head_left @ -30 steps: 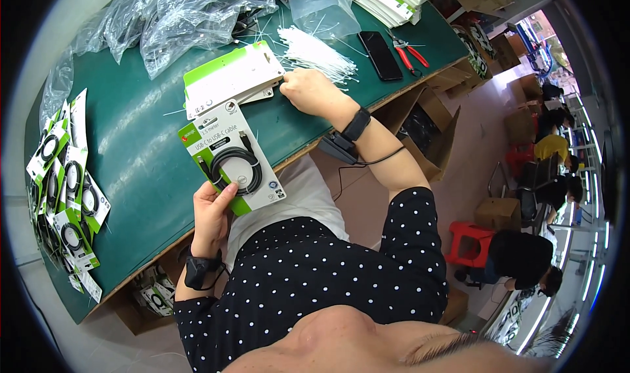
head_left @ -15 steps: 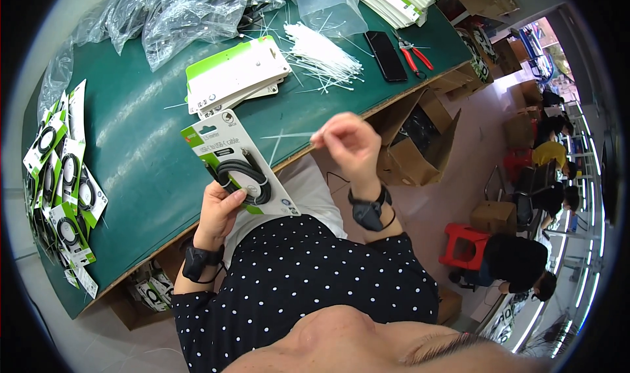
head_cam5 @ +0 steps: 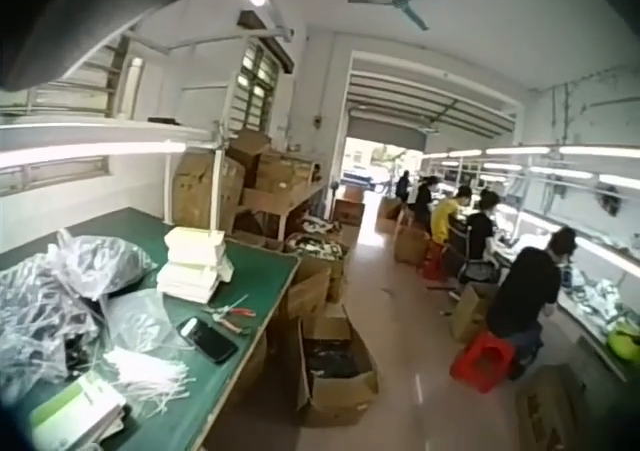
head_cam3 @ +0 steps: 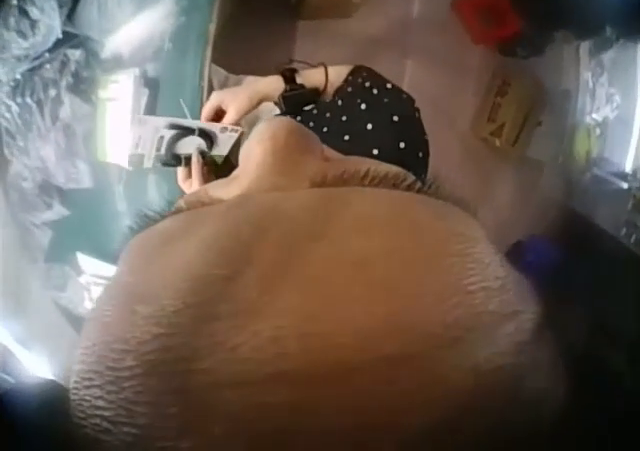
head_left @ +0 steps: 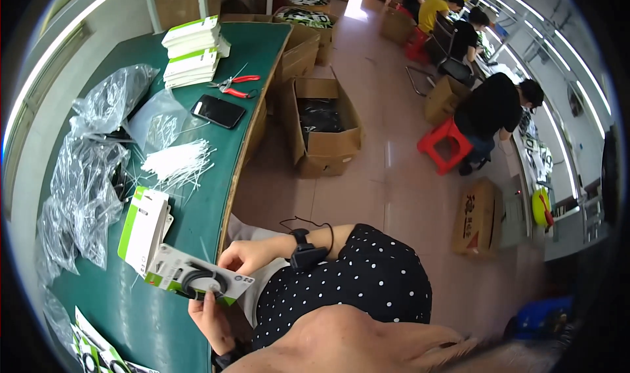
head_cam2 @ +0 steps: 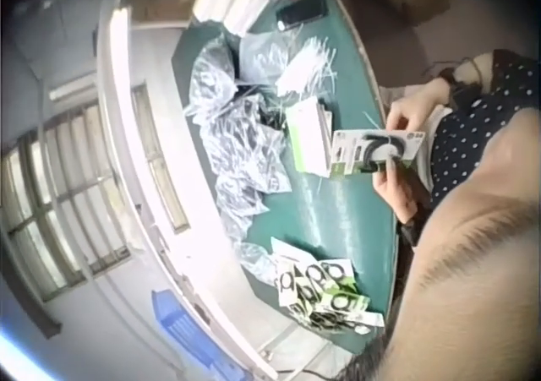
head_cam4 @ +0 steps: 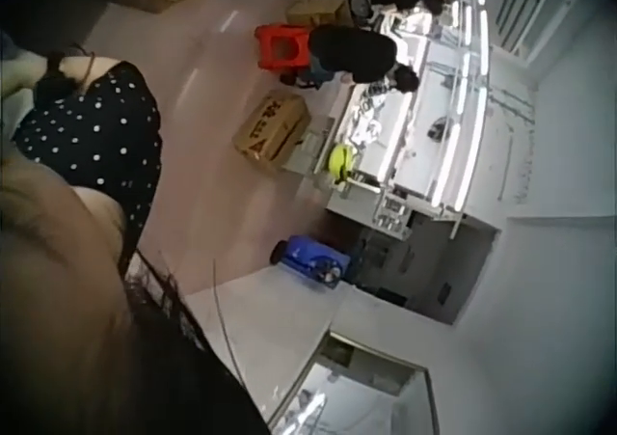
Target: The person picks up a cable and a card, fits the cable into the card, and secures it by hand with a zip tie before repeating the process for a second cable.
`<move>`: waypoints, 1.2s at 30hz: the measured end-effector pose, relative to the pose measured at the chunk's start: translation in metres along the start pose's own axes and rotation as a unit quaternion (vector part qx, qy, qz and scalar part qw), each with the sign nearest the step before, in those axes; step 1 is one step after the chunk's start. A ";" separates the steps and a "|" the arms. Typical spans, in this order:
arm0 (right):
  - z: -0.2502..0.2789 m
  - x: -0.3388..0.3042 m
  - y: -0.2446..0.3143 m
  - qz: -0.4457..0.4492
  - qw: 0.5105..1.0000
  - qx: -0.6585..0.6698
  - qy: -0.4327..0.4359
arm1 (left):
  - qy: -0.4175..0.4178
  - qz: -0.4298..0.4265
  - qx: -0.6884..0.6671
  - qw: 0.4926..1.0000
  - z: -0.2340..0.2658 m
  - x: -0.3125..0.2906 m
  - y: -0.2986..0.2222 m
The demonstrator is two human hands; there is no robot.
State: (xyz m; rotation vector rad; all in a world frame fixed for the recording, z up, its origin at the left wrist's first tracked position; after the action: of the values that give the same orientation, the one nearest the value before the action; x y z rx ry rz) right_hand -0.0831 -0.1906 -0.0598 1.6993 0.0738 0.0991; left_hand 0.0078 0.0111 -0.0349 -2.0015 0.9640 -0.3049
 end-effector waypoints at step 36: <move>0.034 0.023 0.080 0.282 0.891 -0.353 -0.043 | 0.170 -0.338 0.304 0.875 -0.029 -0.019 -0.036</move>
State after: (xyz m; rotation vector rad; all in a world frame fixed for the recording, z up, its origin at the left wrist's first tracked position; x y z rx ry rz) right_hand -0.0571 -0.2316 0.0153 0.9459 -0.4783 0.4315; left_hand -0.0018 0.0192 0.0133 -1.6344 0.2495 -1.2195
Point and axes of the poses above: each hand's wrist, its own x-axis towards the middle knuckle, its own z-axis out of the back of the hand, y = z × x, the point moved 1 cm from there along x, towards the middle knuckle, and after that the axes turned 13 degrees about -x, right-handed, at the moved point
